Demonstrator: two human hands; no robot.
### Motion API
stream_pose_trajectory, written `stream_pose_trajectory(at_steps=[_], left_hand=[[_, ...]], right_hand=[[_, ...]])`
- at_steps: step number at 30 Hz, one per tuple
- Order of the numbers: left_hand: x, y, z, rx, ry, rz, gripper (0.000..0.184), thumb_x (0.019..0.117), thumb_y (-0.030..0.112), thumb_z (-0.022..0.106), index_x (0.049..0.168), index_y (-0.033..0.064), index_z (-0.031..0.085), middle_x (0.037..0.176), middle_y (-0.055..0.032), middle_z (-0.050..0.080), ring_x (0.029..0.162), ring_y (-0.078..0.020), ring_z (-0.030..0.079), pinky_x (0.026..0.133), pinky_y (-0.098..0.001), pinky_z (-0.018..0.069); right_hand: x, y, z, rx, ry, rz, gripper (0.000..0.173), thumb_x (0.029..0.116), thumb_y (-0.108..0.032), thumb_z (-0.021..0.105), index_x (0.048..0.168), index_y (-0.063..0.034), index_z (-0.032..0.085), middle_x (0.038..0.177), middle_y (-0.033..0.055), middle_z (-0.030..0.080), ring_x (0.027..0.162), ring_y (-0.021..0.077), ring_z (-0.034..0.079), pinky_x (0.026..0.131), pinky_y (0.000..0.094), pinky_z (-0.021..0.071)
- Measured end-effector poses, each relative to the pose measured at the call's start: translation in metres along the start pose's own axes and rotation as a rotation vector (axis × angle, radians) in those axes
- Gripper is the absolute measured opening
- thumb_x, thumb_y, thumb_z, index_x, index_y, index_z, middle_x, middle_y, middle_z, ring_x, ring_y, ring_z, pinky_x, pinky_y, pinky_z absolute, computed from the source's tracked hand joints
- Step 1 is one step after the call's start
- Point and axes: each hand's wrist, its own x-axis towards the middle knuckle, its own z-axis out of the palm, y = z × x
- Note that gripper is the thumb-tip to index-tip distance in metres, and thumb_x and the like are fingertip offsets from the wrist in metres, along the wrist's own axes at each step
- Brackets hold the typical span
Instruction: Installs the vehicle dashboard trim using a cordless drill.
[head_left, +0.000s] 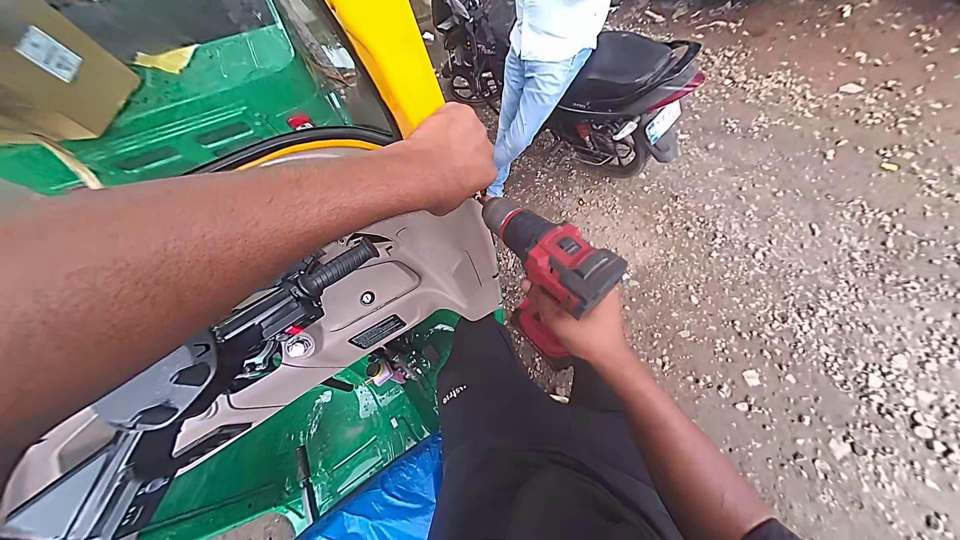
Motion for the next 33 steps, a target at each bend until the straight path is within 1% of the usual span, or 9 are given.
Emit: stream_pose_trajectory(at_steps=[3, 7, 10, 15, 19, 20, 25, 28, 33], left_hand=[[0.002, 0.003, -0.004, 0.016, -0.038, -0.012, 0.021, 0.0689, 0.005, 0.081, 0.080, 0.0048, 0.063, 0.074, -0.0138, 0.058, 0.074, -0.0353, 0.062, 0.056, -0.0493, 0.0433], [0.005, 0.003, -0.004, 0.019, -0.063, -0.022, 0.019, 0.0693, 0.006, 0.081, 0.079, 0.0046, 0.064, 0.075, -0.0137, 0.059, 0.074, -0.0352, 0.062, 0.056, -0.0492, 0.0439], [0.010, 0.004, -0.007, 0.010, -0.097, -0.026, 0.016, 0.0718, 0.009, 0.080, 0.077, 0.0074, 0.065, 0.074, -0.0126, 0.059, 0.074, -0.0340, 0.062, 0.056, -0.0490, 0.0437], [0.013, 0.001, -0.010, 0.005, -0.141, -0.016, 0.015, 0.0743, 0.013, 0.080, 0.081, 0.0107, 0.066, 0.078, -0.0112, 0.061, 0.078, -0.0329, 0.063, 0.059, -0.0497, 0.0451], [0.014, 0.002, -0.010, 0.029, -0.165, -0.021, 0.017, 0.0731, 0.012, 0.080, 0.078, 0.0092, 0.064, 0.075, -0.0114, 0.059, 0.074, -0.0331, 0.062, 0.056, -0.0489, 0.0440], [0.015, 0.002, -0.011, 0.024, -0.173, -0.028, 0.017, 0.0736, 0.011, 0.081, 0.080, 0.0089, 0.064, 0.075, -0.0121, 0.060, 0.075, -0.0341, 0.063, 0.056, -0.0500, 0.0447], [0.016, 0.001, -0.010, -0.002, -0.154, -0.030, 0.019, 0.0703, 0.011, 0.083, 0.079, 0.0097, 0.066, 0.076, -0.0126, 0.061, 0.076, -0.0360, 0.063, 0.056, -0.0526, 0.0459], [0.015, 0.000, -0.010, 0.011, -0.148, -0.021, 0.021, 0.0679, 0.010, 0.083, 0.079, 0.0107, 0.066, 0.075, -0.0119, 0.060, 0.076, -0.0356, 0.063, 0.056, -0.0520, 0.0451], [0.015, -0.001, -0.010, 0.029, -0.151, -0.008, 0.020, 0.0696, 0.009, 0.082, 0.082, 0.0102, 0.066, 0.077, -0.0121, 0.061, 0.077, -0.0356, 0.064, 0.056, -0.0515, 0.0456]], right_hand=[[0.000, 0.003, 0.002, 0.044, -0.011, 0.054, 0.025, 0.0832, -0.024, 0.081, 0.103, -0.0126, 0.070, 0.079, -0.0015, 0.073, 0.063, 0.0116, 0.071, 0.059, 0.0349, 0.0643], [0.000, 0.002, 0.006, 0.032, 0.009, 0.045, 0.029, 0.0808, -0.022, 0.082, 0.105, -0.0125, 0.070, 0.083, -0.0018, 0.074, 0.067, 0.0103, 0.071, 0.063, 0.0348, 0.0649], [0.000, -0.003, 0.007, -0.004, 0.015, 0.063, 0.029, 0.0807, -0.023, 0.082, 0.105, -0.0137, 0.070, 0.083, -0.0020, 0.073, 0.067, 0.0102, 0.071, 0.062, 0.0358, 0.0644], [0.000, -0.006, 0.011, -0.024, 0.040, 0.042, 0.029, 0.0792, -0.022, 0.083, 0.104, -0.0134, 0.070, 0.085, -0.0023, 0.073, 0.069, 0.0083, 0.071, 0.062, 0.0349, 0.0640], [-0.003, -0.007, 0.012, -0.088, 0.056, 0.016, 0.033, 0.0780, -0.025, 0.083, 0.105, -0.0115, 0.071, 0.093, -0.0009, 0.074, 0.086, 0.0063, 0.072, 0.078, 0.0334, 0.0625], [-0.003, -0.007, 0.012, -0.094, 0.070, -0.007, 0.033, 0.0774, -0.024, 0.083, 0.105, -0.0104, 0.071, 0.093, 0.0000, 0.074, 0.087, 0.0067, 0.072, 0.079, 0.0335, 0.0618], [-0.006, -0.011, 0.014, -0.067, 0.102, 0.016, 0.033, 0.0726, -0.022, 0.086, 0.101, -0.0109, 0.072, 0.089, -0.0015, 0.073, 0.084, 0.0050, 0.071, 0.076, 0.0310, 0.0617], [-0.004, -0.012, 0.015, -0.065, 0.086, 0.049, 0.032, 0.0732, -0.022, 0.085, 0.100, -0.0117, 0.071, 0.088, -0.0019, 0.073, 0.082, 0.0050, 0.071, 0.074, 0.0312, 0.0612], [-0.008, -0.011, 0.022, -0.045, 0.106, 0.066, 0.033, 0.0707, -0.021, 0.086, 0.098, -0.0117, 0.071, 0.087, -0.0016, 0.072, 0.082, 0.0057, 0.071, 0.073, 0.0320, 0.0611]])
